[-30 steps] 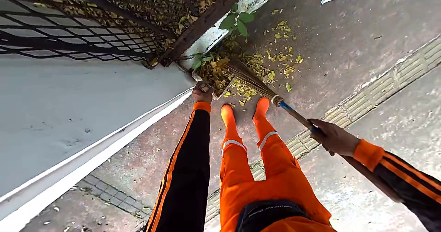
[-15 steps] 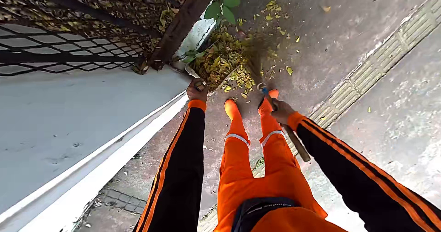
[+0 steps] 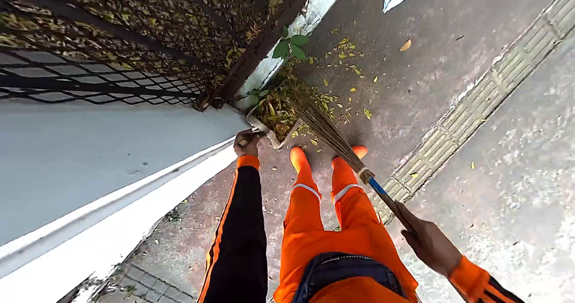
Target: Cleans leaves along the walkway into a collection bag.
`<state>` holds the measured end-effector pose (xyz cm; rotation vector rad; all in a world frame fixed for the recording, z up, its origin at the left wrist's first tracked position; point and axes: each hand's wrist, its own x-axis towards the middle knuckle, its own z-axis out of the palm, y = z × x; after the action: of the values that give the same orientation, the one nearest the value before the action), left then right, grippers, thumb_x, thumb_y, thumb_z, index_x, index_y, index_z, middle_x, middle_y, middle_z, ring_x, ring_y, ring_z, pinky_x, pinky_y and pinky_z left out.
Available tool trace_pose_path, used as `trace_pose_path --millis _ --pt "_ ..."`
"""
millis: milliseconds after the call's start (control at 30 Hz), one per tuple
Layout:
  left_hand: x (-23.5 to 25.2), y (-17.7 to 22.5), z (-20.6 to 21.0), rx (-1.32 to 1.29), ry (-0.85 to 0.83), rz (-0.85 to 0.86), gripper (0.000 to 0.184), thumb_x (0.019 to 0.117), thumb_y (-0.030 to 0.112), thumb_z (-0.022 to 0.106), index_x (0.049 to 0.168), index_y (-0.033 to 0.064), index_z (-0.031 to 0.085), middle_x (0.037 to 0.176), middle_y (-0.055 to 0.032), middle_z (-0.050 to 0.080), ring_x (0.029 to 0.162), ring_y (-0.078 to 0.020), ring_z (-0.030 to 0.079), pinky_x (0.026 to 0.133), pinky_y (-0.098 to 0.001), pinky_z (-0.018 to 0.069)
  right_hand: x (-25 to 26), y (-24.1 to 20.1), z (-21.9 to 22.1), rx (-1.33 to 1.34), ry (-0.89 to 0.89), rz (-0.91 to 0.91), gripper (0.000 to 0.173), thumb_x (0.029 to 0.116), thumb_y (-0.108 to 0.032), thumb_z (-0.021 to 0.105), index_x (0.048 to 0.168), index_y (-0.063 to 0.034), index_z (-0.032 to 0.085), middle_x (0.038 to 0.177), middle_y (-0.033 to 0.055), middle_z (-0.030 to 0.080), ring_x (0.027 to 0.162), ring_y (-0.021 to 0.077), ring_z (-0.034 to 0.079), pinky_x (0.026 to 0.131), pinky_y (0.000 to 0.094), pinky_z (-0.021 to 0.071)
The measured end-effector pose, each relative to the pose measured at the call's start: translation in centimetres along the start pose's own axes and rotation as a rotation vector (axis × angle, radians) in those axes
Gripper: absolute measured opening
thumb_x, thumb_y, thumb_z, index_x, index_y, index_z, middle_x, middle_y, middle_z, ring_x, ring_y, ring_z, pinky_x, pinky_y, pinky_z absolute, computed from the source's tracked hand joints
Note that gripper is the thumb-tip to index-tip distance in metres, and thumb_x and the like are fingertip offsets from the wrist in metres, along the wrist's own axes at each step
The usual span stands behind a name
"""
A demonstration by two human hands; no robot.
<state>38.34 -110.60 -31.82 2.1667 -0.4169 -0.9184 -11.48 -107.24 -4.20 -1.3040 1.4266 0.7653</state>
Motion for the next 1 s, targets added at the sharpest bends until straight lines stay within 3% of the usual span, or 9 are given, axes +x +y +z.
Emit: trace_pose_path --millis 133,233,300,367,433,500,700,833,1000 --pt "-6.0 2.5 -2.2 -0.261 0.069 -0.092 0.047 0.0811 -0.007 0.076 0.126 -0.0031 0.061 0.122 -0.0214 0.068 0.102 -0.0304 0.069 0.081 -0.0474 0.0617 -8.6 9.0 0.1 0.082 0.124 0.046 0.074 0.0970 -0.014 0.062 0.162 -0.0061 0.028 0.109 0.0291 0.072 0.092 0.0476 0.072 0.087 0.0664 0.0542" --pt "-11.7 7.5 -2.9 -0.332 0.128 -0.057 0.039 0.0923 0.002 0.070 0.129 -0.0039 0.058 0.124 -0.0195 0.066 0.104 -0.0273 0.068 0.081 -0.0460 0.0606 -11.2 14.5 -1.1 0.147 0.182 0.113 0.074 0.0984 -0.019 0.061 0.162 -0.0046 0.026 0.111 0.0295 0.072 0.094 0.0473 0.072 0.088 0.0663 0.0536" --pt "-15.3 11.1 -2.4 -0.354 0.218 0.074 0.038 0.0964 0.011 0.069 0.128 -0.0056 0.056 0.120 -0.0175 0.068 0.105 -0.0226 0.069 0.086 -0.0418 0.0609 -11.3 18.3 -1.9 0.203 0.248 0.129 0.075 0.0972 -0.018 0.062 0.162 -0.0046 0.028 0.110 0.0297 0.071 0.094 0.0464 0.072 0.089 0.0653 0.0536" --pt "-17.6 15.1 -1.0 -0.492 0.333 0.266 0.037 0.0967 0.009 0.067 0.125 -0.0093 0.052 0.112 -0.0163 0.071 0.105 -0.0201 0.070 0.096 -0.0399 0.0580 -10.1 21.8 -2.7 0.250 0.312 0.140 0.074 0.0961 -0.015 0.064 0.161 -0.0049 0.030 0.109 0.0301 0.071 0.094 0.0461 0.071 0.089 0.0647 0.0532" --pt "-19.4 20.3 0.6 -0.676 0.418 0.358 0.023 0.0999 0.002 0.058 0.119 -0.0052 0.048 0.101 -0.0132 0.071 0.098 -0.0200 0.071 0.093 -0.0396 0.0584 -8.1 24.5 -4.0 0.282 0.368 0.160 0.073 0.0948 -0.011 0.067 0.160 -0.0063 0.034 0.107 0.0300 0.071 0.093 0.0466 0.071 0.089 0.0655 0.0526" --pt "-20.5 24.6 1.8 -0.768 0.478 0.377 0.013 0.1022 0.002 0.054 0.114 -0.0010 0.051 0.088 -0.0087 0.070 0.084 -0.0184 0.070 0.082 -0.0375 0.0598 -5.7 26.3 -6.2 0.305 0.397 0.179 0.072 0.0947 -0.010 0.069 0.159 -0.0089 0.037 0.108 0.0288 0.071 0.095 0.0461 0.070 0.089 0.0657 0.0524" --pt "-25.4 34.3 6.0 -0.859 0.465 0.506 0.008 0.1055 0.006 0.052 0.111 0.0011 0.051 0.073 -0.0054 0.066 0.069 -0.0186 0.069 0.072 -0.0377 0.0623 1.4 28.3 -16.4 0.372 0.407 0.131 0.065 0.0959 -0.012 0.069 0.156 -0.0105 0.043 0.109 0.0277 0.070 0.092 0.0435 0.070 0.085 0.0627 0.0545" --pt "-27.8 42.1 9.8 -0.957 0.471 0.614 0.012 0.1105 0.013 0.043 0.110 0.0038 0.051 0.071 -0.0041 0.065 0.066 -0.0191 0.069 0.070 -0.0391 0.0632 5.4 28.4 -24.9 0.633 0.351 0.091 0.062 0.0990 -0.013 0.067 0.156 -0.0116 0.042 0.092 0.0202 0.066 0.059 0.0250 0.060 0.056 0.0424 0.0535" --pt "-29.2 53.0 15.0 -1.043 0.430 0.743 0.032 0.1141 0.022 0.031 0.097 0.0066 0.053 0.069 -0.0041 0.062 0.062 -0.0198 0.065 0.064 -0.0371 0.0617 8.7 30.6 -37.1 0.673 0.289 0.076 0.058 0.0993 -0.014 0.066 0.153 -0.0110 0.045 0.088 0.0163 0.064 0.056 0.0200 0.057 0.052 0.0368 0.0509"
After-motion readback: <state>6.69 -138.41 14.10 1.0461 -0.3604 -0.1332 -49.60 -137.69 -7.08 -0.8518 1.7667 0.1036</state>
